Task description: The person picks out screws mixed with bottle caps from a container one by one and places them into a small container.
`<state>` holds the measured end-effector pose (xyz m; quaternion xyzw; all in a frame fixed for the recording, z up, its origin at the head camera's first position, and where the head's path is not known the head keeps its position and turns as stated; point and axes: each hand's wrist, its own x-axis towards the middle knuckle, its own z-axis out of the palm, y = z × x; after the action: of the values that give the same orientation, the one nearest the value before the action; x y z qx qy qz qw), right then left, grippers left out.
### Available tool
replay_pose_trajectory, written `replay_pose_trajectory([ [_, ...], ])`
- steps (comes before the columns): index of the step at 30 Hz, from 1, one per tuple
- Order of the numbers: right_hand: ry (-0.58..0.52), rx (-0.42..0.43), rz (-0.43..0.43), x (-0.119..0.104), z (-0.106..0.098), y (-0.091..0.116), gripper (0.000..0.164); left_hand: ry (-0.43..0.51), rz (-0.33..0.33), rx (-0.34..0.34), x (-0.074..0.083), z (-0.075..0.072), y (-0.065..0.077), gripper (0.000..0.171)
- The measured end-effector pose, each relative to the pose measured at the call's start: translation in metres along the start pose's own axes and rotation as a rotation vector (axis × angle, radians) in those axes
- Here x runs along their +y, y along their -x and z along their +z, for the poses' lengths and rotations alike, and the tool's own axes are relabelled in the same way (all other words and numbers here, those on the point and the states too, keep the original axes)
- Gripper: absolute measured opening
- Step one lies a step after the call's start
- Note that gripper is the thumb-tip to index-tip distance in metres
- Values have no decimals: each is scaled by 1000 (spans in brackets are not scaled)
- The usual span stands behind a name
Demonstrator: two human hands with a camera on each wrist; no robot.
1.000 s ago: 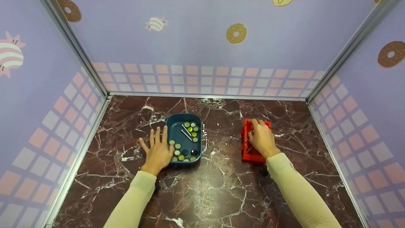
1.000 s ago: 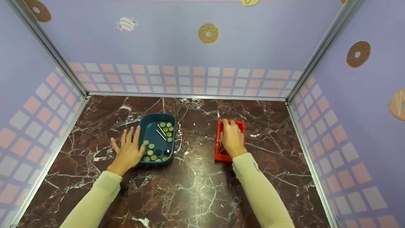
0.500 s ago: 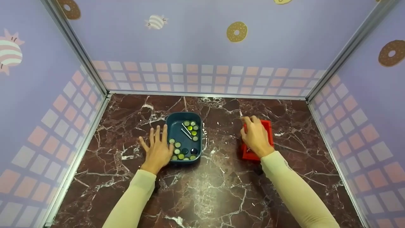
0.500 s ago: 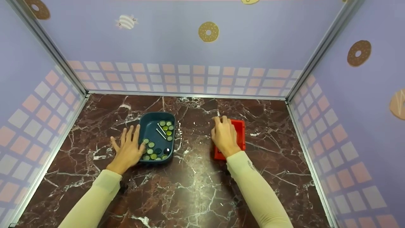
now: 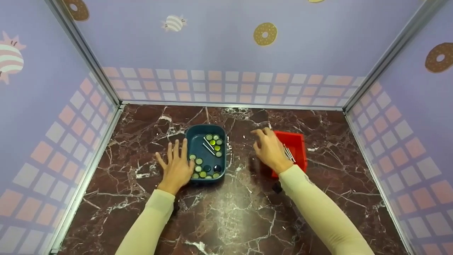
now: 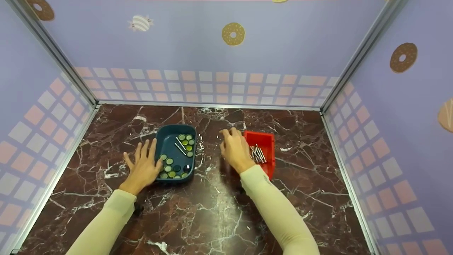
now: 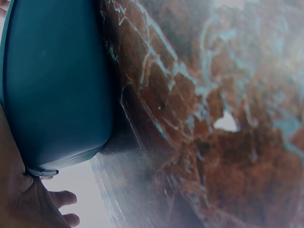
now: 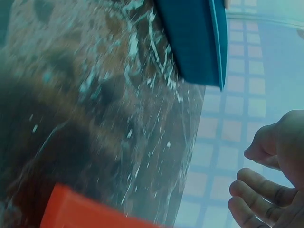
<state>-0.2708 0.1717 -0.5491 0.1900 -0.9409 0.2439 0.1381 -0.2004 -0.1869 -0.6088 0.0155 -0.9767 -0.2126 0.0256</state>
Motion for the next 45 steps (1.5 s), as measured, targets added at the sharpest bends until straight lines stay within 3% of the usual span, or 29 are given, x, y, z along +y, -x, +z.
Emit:
replay_pose_trajectory([
  [21,-16,-75,-152,-56,44,-23,36,16,1,-1,2,-3,-1,83],
  [27,-14,-144,-172,-73,53,-28,39,17,6,2,2,-3,0,82],
  [35,16,-156,-289,-92,68,-37,37,23,9,-3,1,-4,0,82],
  [45,89,-297,-313,-113,92,-44,40,5,8,-20,0,-2,1,82],
])
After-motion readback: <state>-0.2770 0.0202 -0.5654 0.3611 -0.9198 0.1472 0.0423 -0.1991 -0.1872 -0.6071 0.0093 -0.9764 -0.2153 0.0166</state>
